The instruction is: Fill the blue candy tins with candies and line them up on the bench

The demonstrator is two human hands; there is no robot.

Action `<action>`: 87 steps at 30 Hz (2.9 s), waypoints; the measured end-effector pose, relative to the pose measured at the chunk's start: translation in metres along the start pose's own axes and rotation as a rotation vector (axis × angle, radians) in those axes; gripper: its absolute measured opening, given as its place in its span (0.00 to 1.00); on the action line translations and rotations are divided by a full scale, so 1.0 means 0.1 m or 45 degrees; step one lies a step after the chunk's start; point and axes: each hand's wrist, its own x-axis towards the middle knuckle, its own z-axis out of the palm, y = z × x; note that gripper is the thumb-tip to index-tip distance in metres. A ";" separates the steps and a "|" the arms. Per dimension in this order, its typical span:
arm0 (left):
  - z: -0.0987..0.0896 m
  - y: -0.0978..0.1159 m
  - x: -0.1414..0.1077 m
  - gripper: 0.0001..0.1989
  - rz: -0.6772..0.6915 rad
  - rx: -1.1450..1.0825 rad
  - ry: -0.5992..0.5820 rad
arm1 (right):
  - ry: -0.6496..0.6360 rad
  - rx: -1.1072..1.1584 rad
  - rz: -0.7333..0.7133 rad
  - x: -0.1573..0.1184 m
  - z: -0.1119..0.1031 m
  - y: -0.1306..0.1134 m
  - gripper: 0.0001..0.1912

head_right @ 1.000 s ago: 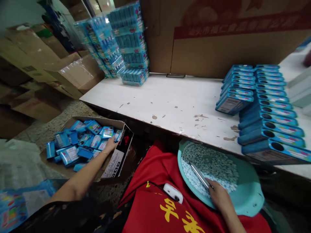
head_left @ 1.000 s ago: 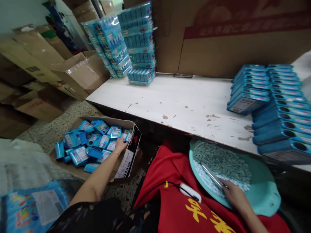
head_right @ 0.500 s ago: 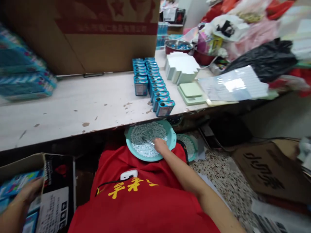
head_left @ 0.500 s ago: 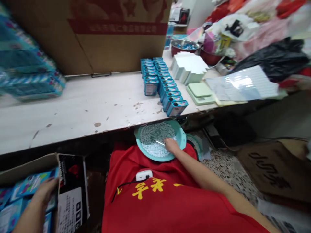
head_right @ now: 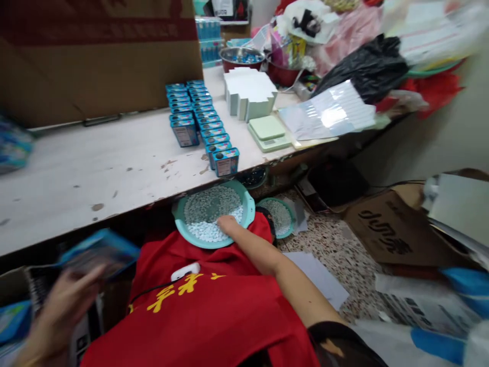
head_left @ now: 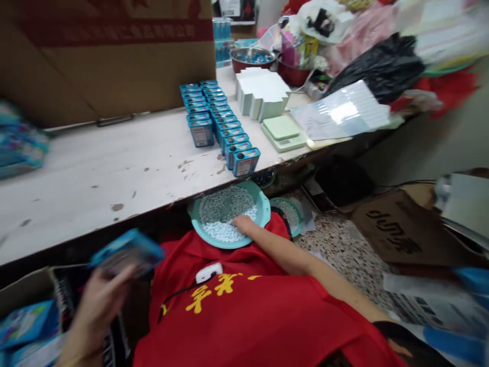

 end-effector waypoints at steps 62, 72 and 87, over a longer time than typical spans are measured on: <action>1.90 0.30 0.89 0.24 0.639 0.038 -0.239 | -0.122 -0.045 -0.186 0.22 -0.05 0.25 0.25; 1.94 0.42 0.81 0.21 0.784 0.374 -0.261 | -0.103 0.695 -0.237 -0.28 -1.04 0.27 0.23; 2.18 0.35 0.81 0.21 0.915 0.486 -0.317 | -0.026 -0.579 -0.348 -0.47 -1.85 -0.94 0.18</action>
